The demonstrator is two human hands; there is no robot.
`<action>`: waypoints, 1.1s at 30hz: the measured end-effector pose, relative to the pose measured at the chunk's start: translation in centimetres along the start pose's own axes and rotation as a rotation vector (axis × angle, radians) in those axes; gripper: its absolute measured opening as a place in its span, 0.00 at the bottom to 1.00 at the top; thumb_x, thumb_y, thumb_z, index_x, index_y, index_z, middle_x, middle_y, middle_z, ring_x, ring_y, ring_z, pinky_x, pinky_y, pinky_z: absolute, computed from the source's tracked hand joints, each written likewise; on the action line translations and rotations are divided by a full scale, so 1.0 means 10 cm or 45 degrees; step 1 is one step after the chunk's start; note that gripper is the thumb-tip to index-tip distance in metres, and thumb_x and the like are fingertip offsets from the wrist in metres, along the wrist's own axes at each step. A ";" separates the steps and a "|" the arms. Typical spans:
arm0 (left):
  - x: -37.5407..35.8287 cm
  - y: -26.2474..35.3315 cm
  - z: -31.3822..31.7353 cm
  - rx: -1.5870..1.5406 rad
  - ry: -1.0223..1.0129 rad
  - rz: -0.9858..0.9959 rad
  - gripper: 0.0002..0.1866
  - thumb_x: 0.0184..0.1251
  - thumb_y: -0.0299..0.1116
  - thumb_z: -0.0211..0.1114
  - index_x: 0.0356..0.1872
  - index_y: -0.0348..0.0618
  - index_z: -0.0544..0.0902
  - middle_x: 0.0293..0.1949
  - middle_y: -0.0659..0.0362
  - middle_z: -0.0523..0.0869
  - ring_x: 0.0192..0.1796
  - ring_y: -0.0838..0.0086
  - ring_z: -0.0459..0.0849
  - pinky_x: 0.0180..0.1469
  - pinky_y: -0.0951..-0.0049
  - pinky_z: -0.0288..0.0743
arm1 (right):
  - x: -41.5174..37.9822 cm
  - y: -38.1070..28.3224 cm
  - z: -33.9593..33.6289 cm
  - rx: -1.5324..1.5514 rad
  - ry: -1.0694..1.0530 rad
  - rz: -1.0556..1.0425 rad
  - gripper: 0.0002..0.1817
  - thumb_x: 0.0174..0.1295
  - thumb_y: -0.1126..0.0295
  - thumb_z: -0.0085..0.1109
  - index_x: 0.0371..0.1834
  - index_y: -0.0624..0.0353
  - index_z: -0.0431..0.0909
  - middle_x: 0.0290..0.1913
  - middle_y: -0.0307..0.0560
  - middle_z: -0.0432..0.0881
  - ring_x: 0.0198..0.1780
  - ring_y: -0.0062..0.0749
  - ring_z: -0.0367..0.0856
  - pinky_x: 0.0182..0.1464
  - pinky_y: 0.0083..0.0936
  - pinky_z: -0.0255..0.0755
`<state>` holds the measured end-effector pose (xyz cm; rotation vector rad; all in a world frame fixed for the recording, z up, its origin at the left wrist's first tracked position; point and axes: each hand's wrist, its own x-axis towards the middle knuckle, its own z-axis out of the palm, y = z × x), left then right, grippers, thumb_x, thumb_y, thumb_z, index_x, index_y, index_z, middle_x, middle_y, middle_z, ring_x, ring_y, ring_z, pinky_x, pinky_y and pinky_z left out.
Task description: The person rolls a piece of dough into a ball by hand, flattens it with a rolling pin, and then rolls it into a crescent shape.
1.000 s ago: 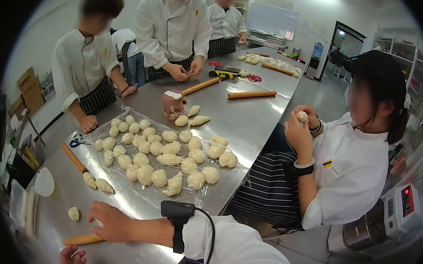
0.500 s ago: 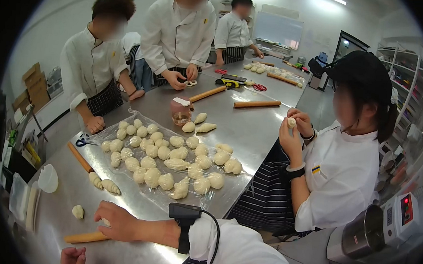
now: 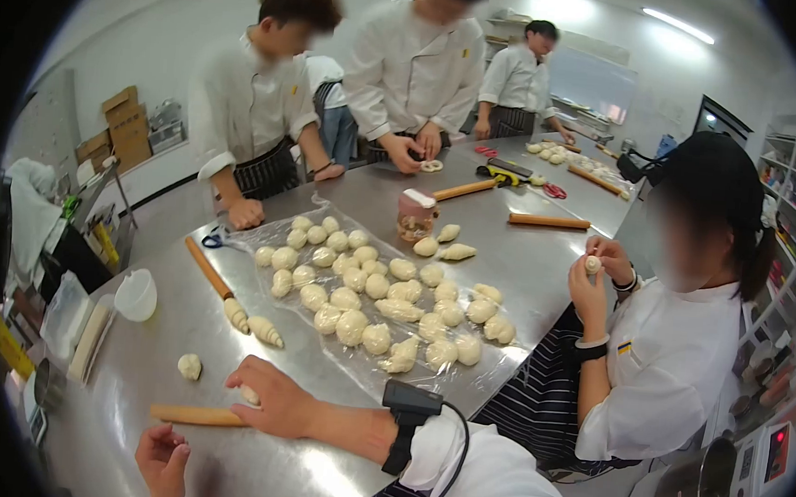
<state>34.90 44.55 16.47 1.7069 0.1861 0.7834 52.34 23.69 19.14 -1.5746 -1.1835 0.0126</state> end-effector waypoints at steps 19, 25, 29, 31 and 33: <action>-0.04 0.27 -0.04 0.389 -0.228 0.054 0.02 0.61 0.22 0.64 0.34 0.35 0.83 0.28 0.59 0.84 0.28 0.80 0.79 0.30 0.82 0.71 | 0.05 0.08 0.03 1.491 -0.352 0.258 0.58 0.43 0.86 0.60 0.77 0.46 0.35 0.75 0.56 0.46 0.73 0.40 0.53 0.72 0.39 0.52; 0.01 0.29 0.02 0.083 -0.111 -0.145 0.06 0.60 0.24 0.66 0.38 0.35 0.84 0.29 0.61 0.84 0.27 0.80 0.79 0.31 0.82 0.71 | 0.03 -0.06 0.05 1.575 -0.382 0.314 0.59 0.46 0.76 0.67 0.77 0.44 0.34 0.76 0.56 0.42 0.76 0.43 0.47 0.74 0.42 0.46; -0.02 0.28 0.07 -0.210 -0.109 -0.298 0.08 0.63 0.23 0.63 0.42 0.34 0.82 0.31 0.60 0.84 0.28 0.81 0.79 0.32 0.82 0.73 | 0.02 -0.19 0.12 1.569 -0.415 0.347 0.60 0.46 0.74 0.68 0.77 0.44 0.33 0.77 0.57 0.39 0.77 0.46 0.43 0.74 0.42 0.43; -0.05 0.34 0.05 -0.282 -0.158 -0.380 0.09 0.67 0.25 0.61 0.45 0.33 0.80 0.34 0.54 0.84 0.30 0.77 0.81 0.31 0.78 0.78 | -0.01 -0.19 0.16 1.533 -0.481 0.354 0.60 0.46 0.74 0.68 0.77 0.44 0.32 0.77 0.58 0.39 0.77 0.47 0.43 0.74 0.42 0.43; -0.04 0.39 0.03 -0.377 -0.205 -0.460 0.11 0.69 0.28 0.59 0.47 0.33 0.79 0.37 0.51 0.85 0.30 0.75 0.83 0.32 0.78 0.79 | -0.03 -0.19 0.19 1.490 -0.523 0.365 0.60 0.46 0.74 0.67 0.77 0.45 0.32 0.77 0.59 0.38 0.77 0.46 0.42 0.74 0.41 0.43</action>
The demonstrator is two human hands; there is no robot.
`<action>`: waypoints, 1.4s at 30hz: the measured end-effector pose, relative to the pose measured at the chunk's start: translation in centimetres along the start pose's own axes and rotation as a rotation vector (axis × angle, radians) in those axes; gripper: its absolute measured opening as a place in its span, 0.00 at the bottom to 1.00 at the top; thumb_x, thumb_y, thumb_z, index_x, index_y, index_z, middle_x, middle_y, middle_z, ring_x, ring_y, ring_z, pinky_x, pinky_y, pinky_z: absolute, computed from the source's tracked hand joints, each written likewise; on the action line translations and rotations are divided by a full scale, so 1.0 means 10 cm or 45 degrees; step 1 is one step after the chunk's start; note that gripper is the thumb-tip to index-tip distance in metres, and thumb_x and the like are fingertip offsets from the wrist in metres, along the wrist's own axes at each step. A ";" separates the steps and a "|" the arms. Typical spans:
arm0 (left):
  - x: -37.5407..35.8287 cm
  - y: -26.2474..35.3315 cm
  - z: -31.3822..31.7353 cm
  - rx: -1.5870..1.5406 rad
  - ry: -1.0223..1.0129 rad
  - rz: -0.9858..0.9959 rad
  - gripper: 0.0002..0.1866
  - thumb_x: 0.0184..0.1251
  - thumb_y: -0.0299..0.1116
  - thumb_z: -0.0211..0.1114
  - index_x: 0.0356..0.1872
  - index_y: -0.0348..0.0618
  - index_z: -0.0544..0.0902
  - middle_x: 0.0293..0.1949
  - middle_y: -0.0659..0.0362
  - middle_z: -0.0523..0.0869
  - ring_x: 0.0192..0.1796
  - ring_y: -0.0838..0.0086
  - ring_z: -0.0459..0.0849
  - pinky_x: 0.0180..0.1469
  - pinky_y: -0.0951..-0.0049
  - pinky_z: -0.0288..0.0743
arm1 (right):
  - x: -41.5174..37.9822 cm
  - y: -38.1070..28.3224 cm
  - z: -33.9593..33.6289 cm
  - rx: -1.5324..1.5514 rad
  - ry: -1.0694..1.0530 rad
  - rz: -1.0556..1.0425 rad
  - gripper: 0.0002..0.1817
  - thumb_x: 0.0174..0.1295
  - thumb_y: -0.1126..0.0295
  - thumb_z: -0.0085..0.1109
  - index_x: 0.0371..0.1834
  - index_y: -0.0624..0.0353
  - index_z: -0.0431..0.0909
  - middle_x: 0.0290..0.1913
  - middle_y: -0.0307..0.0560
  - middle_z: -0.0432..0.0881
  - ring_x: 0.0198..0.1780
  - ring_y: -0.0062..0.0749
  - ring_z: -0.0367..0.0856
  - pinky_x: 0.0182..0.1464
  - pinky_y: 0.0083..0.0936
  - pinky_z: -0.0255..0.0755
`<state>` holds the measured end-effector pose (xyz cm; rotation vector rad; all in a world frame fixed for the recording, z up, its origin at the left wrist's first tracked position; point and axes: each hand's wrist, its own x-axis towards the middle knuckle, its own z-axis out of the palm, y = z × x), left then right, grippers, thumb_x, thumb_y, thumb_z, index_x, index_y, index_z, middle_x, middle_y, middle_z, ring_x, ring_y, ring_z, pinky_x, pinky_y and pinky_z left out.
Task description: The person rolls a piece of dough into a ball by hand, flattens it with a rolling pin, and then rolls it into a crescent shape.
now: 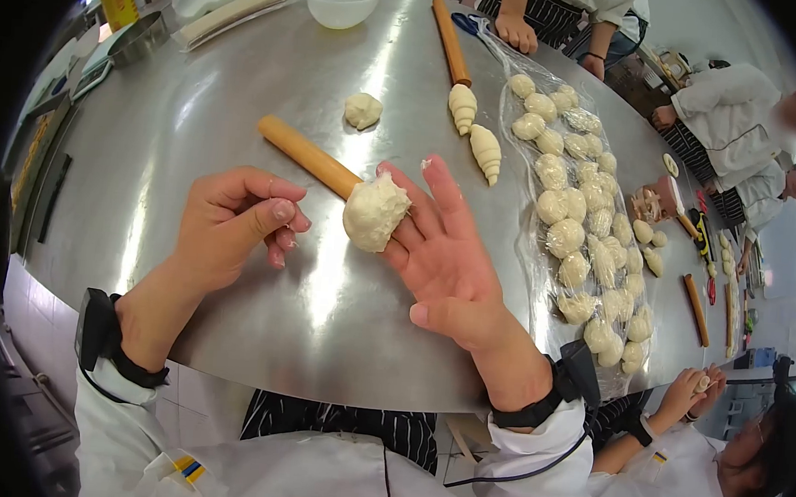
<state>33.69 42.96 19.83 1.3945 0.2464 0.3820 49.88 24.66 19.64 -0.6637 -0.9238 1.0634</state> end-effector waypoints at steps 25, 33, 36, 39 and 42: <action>0.00 -0.27 0.19 -0.337 -0.145 -0.093 0.32 0.65 0.48 0.63 0.64 0.40 0.65 0.59 0.57 0.74 0.57 0.72 0.77 0.57 0.71 0.76 | -0.03 0.14 0.02 -1.767 -0.481 -0.378 0.50 0.43 0.66 0.68 0.73 0.51 0.53 0.75 0.47 0.52 0.78 0.49 0.39 0.73 0.61 0.26; 0.00 -0.18 0.22 -0.144 -0.110 -0.060 0.26 0.60 0.36 0.70 0.57 0.39 0.70 0.49 0.57 0.82 0.49 0.73 0.83 0.50 0.69 0.81 | -0.07 0.09 0.00 -1.587 -0.342 -0.581 0.53 0.42 0.67 0.69 0.74 0.48 0.49 0.73 0.46 0.56 0.76 0.60 0.37 0.72 0.63 0.27; 0.03 -0.21 0.21 -0.107 -0.070 -0.092 0.24 0.61 0.32 0.69 0.56 0.39 0.70 0.50 0.56 0.81 0.48 0.73 0.83 0.50 0.70 0.81 | -0.07 0.13 -0.04 -1.724 -0.316 -0.629 0.54 0.43 0.66 0.68 0.76 0.44 0.47 0.75 0.46 0.52 0.76 0.64 0.36 0.70 0.67 0.30; 0.04 -0.24 0.21 -0.099 -0.061 -0.066 0.22 0.62 0.30 0.67 0.56 0.38 0.70 0.49 0.55 0.81 0.49 0.72 0.83 0.51 0.70 0.80 | -0.07 0.16 -0.03 -1.759 -0.260 -0.695 0.53 0.42 0.67 0.69 0.75 0.46 0.49 0.75 0.52 0.50 0.76 0.64 0.38 0.71 0.65 0.34; 0.05 -0.24 0.22 -0.099 -0.055 -0.073 0.23 0.61 0.27 0.66 0.56 0.38 0.69 0.50 0.54 0.81 0.51 0.71 0.82 0.53 0.69 0.79 | -0.07 0.13 -0.01 -1.695 -0.171 -0.728 0.50 0.42 0.68 0.69 0.73 0.50 0.53 0.74 0.58 0.51 0.75 0.61 0.43 0.71 0.59 0.41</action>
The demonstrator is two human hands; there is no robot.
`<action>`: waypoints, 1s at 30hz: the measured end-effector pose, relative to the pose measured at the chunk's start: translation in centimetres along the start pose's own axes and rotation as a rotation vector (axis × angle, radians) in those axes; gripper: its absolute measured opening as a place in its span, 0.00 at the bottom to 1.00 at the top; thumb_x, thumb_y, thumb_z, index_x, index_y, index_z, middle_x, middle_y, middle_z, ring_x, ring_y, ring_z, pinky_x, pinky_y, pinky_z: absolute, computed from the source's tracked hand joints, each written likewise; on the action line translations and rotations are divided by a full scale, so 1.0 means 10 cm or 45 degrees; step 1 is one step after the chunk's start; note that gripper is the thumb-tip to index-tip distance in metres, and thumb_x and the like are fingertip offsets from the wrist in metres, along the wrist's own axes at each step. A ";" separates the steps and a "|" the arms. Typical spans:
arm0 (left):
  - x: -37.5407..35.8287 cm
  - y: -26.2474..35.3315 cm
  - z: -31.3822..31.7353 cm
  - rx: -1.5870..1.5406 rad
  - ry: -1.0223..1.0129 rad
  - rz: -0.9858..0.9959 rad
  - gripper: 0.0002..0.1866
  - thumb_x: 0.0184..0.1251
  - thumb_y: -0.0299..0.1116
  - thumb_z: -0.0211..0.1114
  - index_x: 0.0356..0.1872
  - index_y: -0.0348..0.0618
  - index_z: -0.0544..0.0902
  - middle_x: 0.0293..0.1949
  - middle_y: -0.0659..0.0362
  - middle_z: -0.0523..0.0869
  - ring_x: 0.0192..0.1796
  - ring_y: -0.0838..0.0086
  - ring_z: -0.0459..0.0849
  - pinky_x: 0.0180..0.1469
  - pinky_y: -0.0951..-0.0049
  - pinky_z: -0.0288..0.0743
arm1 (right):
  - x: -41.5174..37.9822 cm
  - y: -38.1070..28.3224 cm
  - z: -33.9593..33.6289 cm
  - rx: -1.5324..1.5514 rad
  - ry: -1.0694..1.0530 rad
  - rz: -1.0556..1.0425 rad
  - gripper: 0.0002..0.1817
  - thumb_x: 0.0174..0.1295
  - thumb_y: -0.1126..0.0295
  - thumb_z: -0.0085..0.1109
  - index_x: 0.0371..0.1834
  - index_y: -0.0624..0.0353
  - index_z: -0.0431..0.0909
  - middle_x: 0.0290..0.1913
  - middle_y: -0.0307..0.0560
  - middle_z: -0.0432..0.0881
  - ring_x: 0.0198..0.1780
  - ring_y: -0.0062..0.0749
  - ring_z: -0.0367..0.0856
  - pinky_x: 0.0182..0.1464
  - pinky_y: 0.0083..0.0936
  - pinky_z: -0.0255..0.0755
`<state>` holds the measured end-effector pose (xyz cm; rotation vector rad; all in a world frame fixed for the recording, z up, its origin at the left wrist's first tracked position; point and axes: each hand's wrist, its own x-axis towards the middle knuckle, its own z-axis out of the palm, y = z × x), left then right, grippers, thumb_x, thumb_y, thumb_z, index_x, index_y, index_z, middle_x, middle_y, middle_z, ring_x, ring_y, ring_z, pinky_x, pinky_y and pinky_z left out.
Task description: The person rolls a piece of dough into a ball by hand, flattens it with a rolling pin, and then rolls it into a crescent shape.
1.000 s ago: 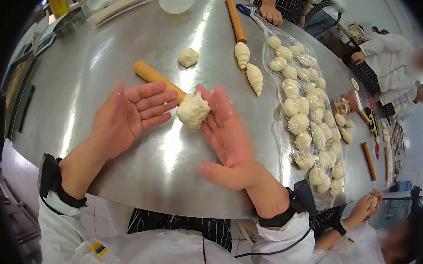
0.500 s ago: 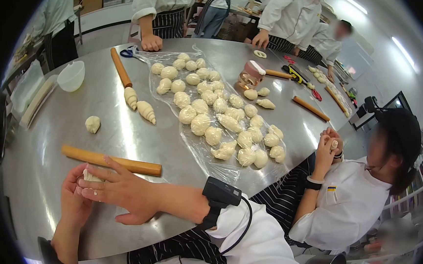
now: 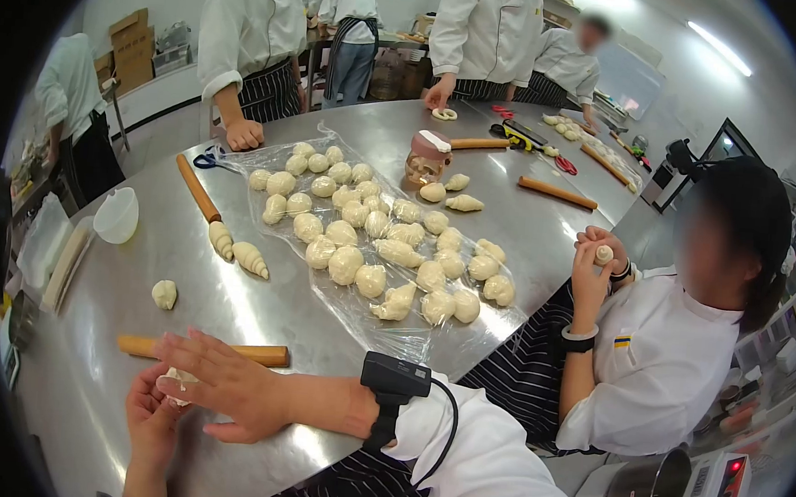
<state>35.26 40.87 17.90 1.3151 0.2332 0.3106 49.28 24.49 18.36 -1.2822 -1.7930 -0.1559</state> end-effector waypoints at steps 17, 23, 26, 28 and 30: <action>-0.14 -0.04 0.10 0.519 -0.217 0.448 0.35 0.54 0.15 0.50 0.67 0.32 0.54 0.68 0.45 0.62 0.54 0.62 0.82 0.56 0.68 0.75 | -0.05 0.01 0.03 0.397 -0.095 0.508 0.30 0.49 0.68 0.66 0.58 0.63 0.70 0.51 0.55 0.76 0.55 0.48 0.73 0.55 0.37 0.69; -0.13 -0.07 0.06 0.637 -0.280 0.378 0.32 0.60 0.17 0.51 0.68 0.31 0.54 0.71 0.45 0.58 0.57 0.64 0.79 0.58 0.68 0.74 | -0.08 0.06 0.01 0.360 -0.158 0.279 0.19 0.48 0.70 0.65 0.46 0.58 0.78 0.43 0.49 0.78 0.48 0.46 0.74 0.51 0.37 0.68; -0.12 -0.15 0.04 0.611 -0.218 0.447 0.29 0.58 0.20 0.56 0.63 0.34 0.62 0.67 0.45 0.63 0.53 0.62 0.81 0.53 0.68 0.76 | -0.06 0.05 -0.04 0.382 -0.212 0.304 0.17 0.47 0.71 0.65 0.43 0.57 0.79 0.42 0.49 0.78 0.48 0.47 0.74 0.51 0.37 0.67; -0.10 -0.17 0.05 0.583 -0.232 0.487 0.27 0.60 0.24 0.60 0.62 0.36 0.66 0.62 0.47 0.70 0.52 0.62 0.81 0.54 0.66 0.75 | -0.07 0.08 -0.01 0.414 -0.166 0.309 0.16 0.47 0.71 0.64 0.42 0.58 0.79 0.42 0.48 0.78 0.48 0.46 0.74 0.52 0.37 0.68; -0.12 -0.01 0.17 0.571 -0.323 0.486 0.24 0.67 0.28 0.62 0.62 0.35 0.68 0.56 0.49 0.77 0.54 0.61 0.79 0.60 0.61 0.70 | -0.07 0.10 0.01 0.407 -0.098 0.289 0.16 0.47 0.71 0.64 0.42 0.58 0.79 0.42 0.48 0.78 0.49 0.46 0.74 0.52 0.37 0.68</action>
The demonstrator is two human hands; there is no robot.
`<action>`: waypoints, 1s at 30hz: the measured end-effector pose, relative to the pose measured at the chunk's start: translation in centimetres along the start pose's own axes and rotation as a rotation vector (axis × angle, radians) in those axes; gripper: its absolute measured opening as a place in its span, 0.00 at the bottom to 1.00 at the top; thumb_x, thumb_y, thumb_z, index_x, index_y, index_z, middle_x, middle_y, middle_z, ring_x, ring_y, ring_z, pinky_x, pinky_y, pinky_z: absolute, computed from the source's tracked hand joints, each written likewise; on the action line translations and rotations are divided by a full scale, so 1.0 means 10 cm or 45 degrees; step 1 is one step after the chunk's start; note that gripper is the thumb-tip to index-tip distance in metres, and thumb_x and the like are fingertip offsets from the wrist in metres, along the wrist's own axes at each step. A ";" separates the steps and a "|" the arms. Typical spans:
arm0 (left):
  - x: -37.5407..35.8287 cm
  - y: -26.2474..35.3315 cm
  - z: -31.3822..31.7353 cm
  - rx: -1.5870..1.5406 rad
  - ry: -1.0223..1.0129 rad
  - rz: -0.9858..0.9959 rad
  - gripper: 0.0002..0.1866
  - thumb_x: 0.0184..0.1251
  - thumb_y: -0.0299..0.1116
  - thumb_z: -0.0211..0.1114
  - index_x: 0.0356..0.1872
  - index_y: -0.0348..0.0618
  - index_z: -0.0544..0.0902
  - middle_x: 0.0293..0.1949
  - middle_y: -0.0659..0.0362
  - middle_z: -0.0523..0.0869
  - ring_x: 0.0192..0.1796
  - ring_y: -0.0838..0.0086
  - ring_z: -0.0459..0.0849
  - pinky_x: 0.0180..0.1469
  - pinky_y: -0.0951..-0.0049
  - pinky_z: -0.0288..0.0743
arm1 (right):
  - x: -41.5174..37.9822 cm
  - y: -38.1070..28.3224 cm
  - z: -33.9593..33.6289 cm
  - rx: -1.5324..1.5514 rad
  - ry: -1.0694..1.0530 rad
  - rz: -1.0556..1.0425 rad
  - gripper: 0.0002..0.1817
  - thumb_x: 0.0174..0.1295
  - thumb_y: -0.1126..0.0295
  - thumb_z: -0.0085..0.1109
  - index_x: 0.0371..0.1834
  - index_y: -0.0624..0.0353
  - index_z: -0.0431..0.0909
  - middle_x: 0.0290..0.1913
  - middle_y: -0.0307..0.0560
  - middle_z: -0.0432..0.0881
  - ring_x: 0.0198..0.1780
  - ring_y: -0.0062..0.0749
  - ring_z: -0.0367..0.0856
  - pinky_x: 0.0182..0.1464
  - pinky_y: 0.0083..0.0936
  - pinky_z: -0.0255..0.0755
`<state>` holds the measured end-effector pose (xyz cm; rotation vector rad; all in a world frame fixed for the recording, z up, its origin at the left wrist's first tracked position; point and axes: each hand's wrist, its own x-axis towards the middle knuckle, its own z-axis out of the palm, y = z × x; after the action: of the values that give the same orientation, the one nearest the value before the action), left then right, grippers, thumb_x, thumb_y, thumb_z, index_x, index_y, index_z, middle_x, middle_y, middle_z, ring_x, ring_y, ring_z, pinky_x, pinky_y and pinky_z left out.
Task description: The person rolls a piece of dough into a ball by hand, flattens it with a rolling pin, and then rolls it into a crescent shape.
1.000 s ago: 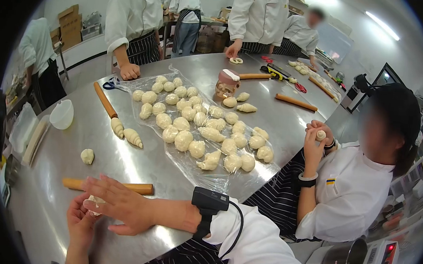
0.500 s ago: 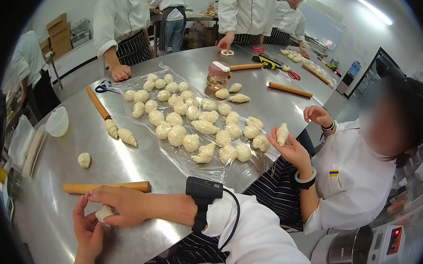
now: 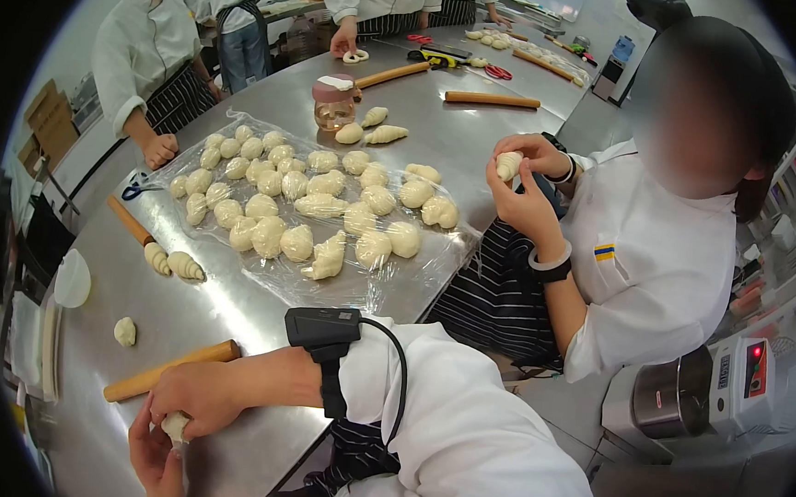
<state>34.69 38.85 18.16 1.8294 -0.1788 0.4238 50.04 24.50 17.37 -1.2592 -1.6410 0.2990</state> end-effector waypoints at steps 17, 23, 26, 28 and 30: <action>-0.01 -0.10 -0.16 0.451 -0.135 0.058 0.28 0.67 0.39 0.64 0.61 0.31 0.68 0.58 0.49 0.75 0.59 0.63 0.74 0.62 0.65 0.66 | 0.01 0.10 0.09 -0.199 0.156 -0.232 0.14 0.44 0.72 0.64 0.37 0.57 0.79 0.37 0.48 0.79 0.45 0.47 0.75 0.46 0.39 0.71; -0.08 -0.15 -0.13 0.211 -0.021 -0.070 0.27 0.67 0.39 0.64 0.60 0.30 0.69 0.57 0.49 0.76 0.58 0.64 0.75 0.61 0.66 0.67 | 0.02 0.11 0.10 -0.218 0.158 -0.226 0.13 0.43 0.72 0.63 0.35 0.56 0.79 0.36 0.47 0.79 0.45 0.47 0.75 0.46 0.39 0.71; -0.12 -0.23 -0.20 0.242 -0.024 -0.086 0.27 0.67 0.39 0.64 0.60 0.31 0.69 0.57 0.49 0.76 0.57 0.64 0.75 0.61 0.66 0.67 | 0.03 0.09 0.11 -0.234 0.130 -0.199 0.11 0.44 0.71 0.62 0.35 0.56 0.80 0.36 0.46 0.79 0.44 0.47 0.75 0.45 0.39 0.71; -0.09 -0.24 -0.23 0.279 -0.034 -0.055 0.27 0.67 0.39 0.64 0.59 0.31 0.69 0.56 0.49 0.76 0.57 0.63 0.76 0.60 0.66 0.67 | 0.03 0.08 0.10 -0.212 0.169 -0.216 0.13 0.45 0.71 0.62 0.37 0.55 0.79 0.36 0.46 0.79 0.44 0.47 0.75 0.46 0.38 0.71; -0.07 -0.17 -0.17 0.289 -0.030 -0.026 0.26 0.68 0.40 0.63 0.59 0.31 0.70 0.56 0.49 0.77 0.56 0.63 0.76 0.60 0.66 0.68 | 0.02 0.01 0.05 -0.191 0.194 -0.235 0.14 0.46 0.71 0.62 0.39 0.55 0.79 0.36 0.46 0.79 0.44 0.46 0.75 0.46 0.38 0.70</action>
<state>34.32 40.90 16.78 2.0579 -0.1321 0.4223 49.67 24.89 17.13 -1.1988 -1.6567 -0.0335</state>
